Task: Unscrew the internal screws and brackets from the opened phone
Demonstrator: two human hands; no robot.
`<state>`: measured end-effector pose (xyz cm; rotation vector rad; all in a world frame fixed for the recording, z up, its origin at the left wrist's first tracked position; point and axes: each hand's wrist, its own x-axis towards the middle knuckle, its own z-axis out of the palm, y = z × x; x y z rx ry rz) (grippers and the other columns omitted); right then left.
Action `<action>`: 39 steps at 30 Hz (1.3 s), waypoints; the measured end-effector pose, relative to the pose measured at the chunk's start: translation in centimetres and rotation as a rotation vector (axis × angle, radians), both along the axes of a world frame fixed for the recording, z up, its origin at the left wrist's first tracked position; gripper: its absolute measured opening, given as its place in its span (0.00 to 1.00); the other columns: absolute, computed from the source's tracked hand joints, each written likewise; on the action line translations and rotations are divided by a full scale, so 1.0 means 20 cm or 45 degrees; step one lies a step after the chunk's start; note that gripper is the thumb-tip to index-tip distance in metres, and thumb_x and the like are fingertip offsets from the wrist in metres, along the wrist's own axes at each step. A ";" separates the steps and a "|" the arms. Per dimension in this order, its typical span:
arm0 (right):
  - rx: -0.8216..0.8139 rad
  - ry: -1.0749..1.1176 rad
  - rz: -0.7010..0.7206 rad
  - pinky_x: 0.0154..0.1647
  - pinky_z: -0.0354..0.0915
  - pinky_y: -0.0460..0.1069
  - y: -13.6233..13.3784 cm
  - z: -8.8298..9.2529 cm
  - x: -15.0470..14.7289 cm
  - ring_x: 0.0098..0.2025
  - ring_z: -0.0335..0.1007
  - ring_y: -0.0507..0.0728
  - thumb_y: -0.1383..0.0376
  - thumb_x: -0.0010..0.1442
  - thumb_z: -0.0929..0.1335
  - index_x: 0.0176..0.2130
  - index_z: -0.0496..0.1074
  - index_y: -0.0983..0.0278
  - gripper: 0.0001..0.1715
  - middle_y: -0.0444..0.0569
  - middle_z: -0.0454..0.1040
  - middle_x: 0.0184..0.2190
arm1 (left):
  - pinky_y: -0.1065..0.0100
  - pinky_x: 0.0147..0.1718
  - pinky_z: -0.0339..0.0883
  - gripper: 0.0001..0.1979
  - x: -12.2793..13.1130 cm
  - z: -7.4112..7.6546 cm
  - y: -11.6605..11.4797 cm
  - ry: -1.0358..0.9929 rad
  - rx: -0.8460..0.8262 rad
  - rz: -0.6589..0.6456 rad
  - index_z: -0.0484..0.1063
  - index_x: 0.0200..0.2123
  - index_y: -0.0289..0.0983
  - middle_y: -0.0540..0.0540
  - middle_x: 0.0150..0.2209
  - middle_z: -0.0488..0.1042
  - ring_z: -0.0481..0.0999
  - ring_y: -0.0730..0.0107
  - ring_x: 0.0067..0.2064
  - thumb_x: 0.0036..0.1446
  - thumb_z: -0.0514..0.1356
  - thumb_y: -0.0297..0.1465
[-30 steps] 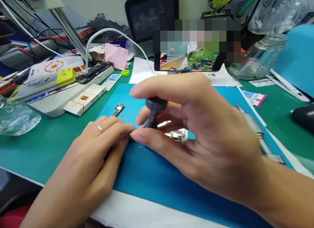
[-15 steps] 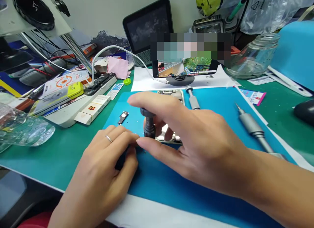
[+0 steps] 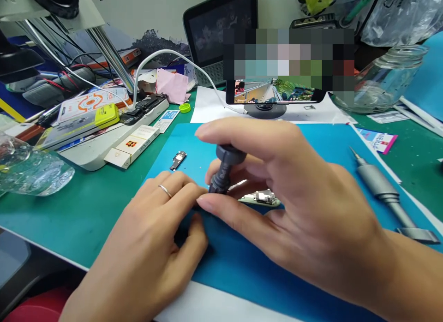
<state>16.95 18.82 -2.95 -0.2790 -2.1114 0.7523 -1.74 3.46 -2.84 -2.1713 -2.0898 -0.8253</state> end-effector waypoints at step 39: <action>-0.195 0.102 -0.272 0.52 0.97 0.57 -0.05 0.09 0.01 0.43 0.86 0.54 0.62 0.70 0.89 0.59 0.83 0.46 0.26 0.44 0.73 0.79 | 0.51 0.44 0.77 0.17 -0.04 -0.03 -0.01 -0.064 0.075 -0.067 0.84 0.46 0.46 0.54 0.45 0.89 0.85 0.61 0.43 0.92 0.60 0.27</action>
